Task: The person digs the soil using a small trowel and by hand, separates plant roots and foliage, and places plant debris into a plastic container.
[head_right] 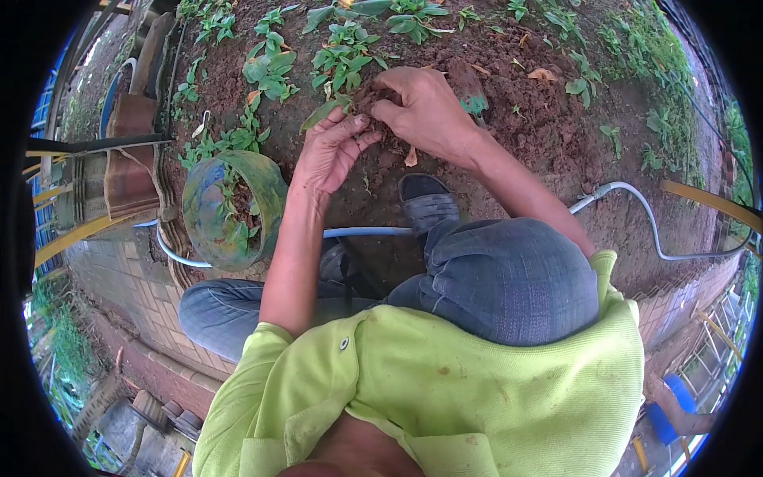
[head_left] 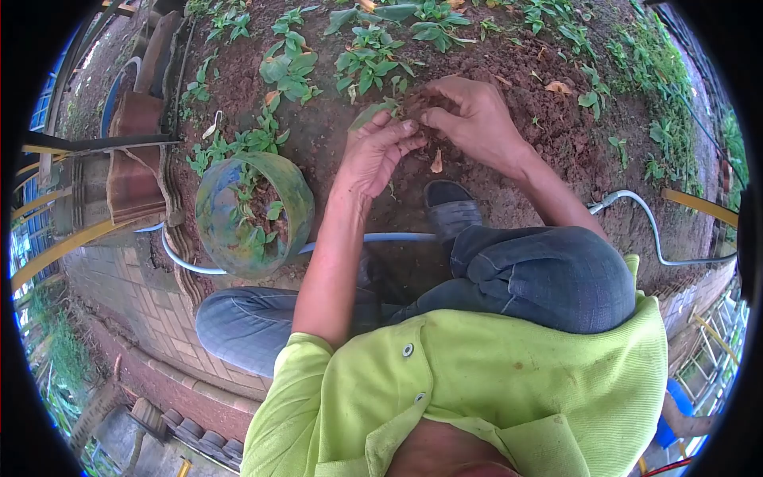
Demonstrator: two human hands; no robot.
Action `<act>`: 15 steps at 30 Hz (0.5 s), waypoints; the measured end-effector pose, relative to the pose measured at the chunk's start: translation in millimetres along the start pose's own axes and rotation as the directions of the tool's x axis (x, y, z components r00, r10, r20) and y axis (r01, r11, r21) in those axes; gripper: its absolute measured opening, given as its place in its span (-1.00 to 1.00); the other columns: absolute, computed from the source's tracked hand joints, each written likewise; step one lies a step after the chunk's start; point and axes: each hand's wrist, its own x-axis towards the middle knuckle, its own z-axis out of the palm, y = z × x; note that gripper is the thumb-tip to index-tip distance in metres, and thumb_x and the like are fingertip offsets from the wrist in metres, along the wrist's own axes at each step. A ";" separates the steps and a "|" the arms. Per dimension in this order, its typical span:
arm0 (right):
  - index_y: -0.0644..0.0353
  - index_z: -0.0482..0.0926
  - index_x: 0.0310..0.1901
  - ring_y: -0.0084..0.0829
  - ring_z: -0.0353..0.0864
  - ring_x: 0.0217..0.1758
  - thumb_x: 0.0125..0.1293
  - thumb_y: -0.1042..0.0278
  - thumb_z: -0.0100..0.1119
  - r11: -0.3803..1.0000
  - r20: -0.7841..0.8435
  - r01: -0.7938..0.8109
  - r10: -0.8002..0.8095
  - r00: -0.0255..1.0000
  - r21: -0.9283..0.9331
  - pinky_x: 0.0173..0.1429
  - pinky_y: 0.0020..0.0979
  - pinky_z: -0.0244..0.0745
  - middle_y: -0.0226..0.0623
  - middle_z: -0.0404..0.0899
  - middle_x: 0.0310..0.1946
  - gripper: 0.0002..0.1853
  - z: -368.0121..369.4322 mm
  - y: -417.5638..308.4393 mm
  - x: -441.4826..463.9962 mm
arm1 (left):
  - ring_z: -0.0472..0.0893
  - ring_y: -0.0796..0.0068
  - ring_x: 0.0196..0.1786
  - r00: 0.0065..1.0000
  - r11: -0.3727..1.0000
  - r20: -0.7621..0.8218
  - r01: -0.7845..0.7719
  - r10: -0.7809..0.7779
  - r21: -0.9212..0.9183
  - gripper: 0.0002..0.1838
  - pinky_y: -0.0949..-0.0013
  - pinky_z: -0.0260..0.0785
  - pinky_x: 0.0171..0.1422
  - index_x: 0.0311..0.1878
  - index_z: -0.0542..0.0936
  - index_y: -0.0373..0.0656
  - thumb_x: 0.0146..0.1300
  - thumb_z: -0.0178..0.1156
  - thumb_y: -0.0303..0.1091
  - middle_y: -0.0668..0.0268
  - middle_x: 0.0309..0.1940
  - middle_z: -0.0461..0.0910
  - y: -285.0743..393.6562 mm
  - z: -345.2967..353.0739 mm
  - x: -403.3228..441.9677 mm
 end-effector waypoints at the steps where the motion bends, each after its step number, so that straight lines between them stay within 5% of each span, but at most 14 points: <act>1: 0.37 0.62 -0.24 -0.25 0.56 -0.49 0.06 0.45 0.13 0.999 0.001 -0.027 0.027 1.000 0.021 -0.33 -0.26 0.43 0.01 0.57 -0.48 -0.76 0.1 -1.2 -0.5 | 0.58 0.33 0.07 1.000 1.000 0.000 0.000 0.000 0.001 -0.87 0.05 0.50 0.16 -0.14 0.56 -0.21 0.25 0.19 -0.56 0.19 -0.01 0.58 0.8 -2.5 0.0; 4: 0.35 0.63 -0.21 -0.26 0.58 -0.46 0.10 0.45 0.11 0.998 -0.033 0.053 -0.053 0.998 0.018 -0.30 -0.30 0.47 -0.02 0.60 -0.45 -0.76 3.0 2.8 -1.5 | 0.54 0.29 0.14 0.996 0.990 0.090 -0.006 0.019 -0.143 -0.80 -0.04 0.47 0.20 -0.03 0.54 -0.22 0.28 0.18 -0.44 0.20 0.05 0.56 5.9 -1.2 -0.1; 6: 0.33 0.64 -0.20 -0.32 0.60 -0.45 0.14 0.44 0.11 0.987 -0.059 0.163 -0.163 0.985 -0.010 -0.29 -0.33 0.49 -0.05 0.63 -0.43 -0.77 6.6 8.2 -3.2 | 0.59 0.24 0.05 0.993 0.990 -0.108 0.037 -0.052 -0.133 -0.69 -0.06 0.48 0.19 0.10 0.47 -0.29 0.30 0.12 -0.49 0.19 0.01 0.56 7.5 4.2 0.6; 8: 0.28 0.67 -0.16 -0.46 0.62 -0.42 0.23 0.33 0.16 0.951 -0.024 -0.072 0.082 0.996 0.300 -0.25 -0.39 0.52 -0.14 0.68 -0.36 -0.76 7.0 12.9 -3.9 | 0.59 0.24 0.05 0.998 0.983 -0.063 0.000 -0.012 -0.184 -0.67 -0.06 0.47 0.21 0.12 0.46 -0.30 0.30 0.12 -0.50 0.16 0.04 0.55 8.8 2.8 0.7; 9: 0.28 0.67 -0.16 -0.46 0.62 -0.42 0.23 0.33 0.16 0.952 -0.026 -0.064 0.076 0.997 0.299 -0.25 -0.39 0.52 -0.14 0.68 -0.36 -0.76 3.8 16.2 -1.3 | 0.59 0.23 0.05 0.999 0.972 -0.017 -0.030 0.027 -0.234 -0.65 -0.06 0.46 0.23 0.14 0.45 -0.31 0.29 0.12 -0.51 0.13 0.07 0.54 12.1 5.2 1.1; 12: 0.17 0.68 -0.05 -0.49 0.64 -0.38 0.22 0.15 0.29 0.993 -0.040 -0.090 0.093 0.995 0.072 -0.24 -0.41 0.53 -0.21 0.70 -0.31 -0.65 -9.0 15.8 5.1 | 0.59 0.27 0.04 0.992 0.984 0.003 -0.126 0.127 -0.127 -0.65 0.06 0.49 0.20 0.11 0.47 -0.34 0.25 0.15 -0.57 0.09 0.09 0.53 19.9 11.0 -5.2; 15: 0.17 0.67 -0.02 -0.50 0.65 -0.35 0.18 0.13 0.34 0.995 -0.059 -0.006 0.012 0.998 0.095 -0.21 -0.42 0.53 -0.21 0.70 -0.24 -0.61 4.8 15.3 3.3 | 0.57 0.29 0.08 0.985 0.985 0.020 -0.172 0.172 0.033 -0.63 0.11 0.45 0.22 0.11 0.49 -0.32 0.21 0.18 -0.59 0.14 0.03 0.56 13.4 2.6 0.1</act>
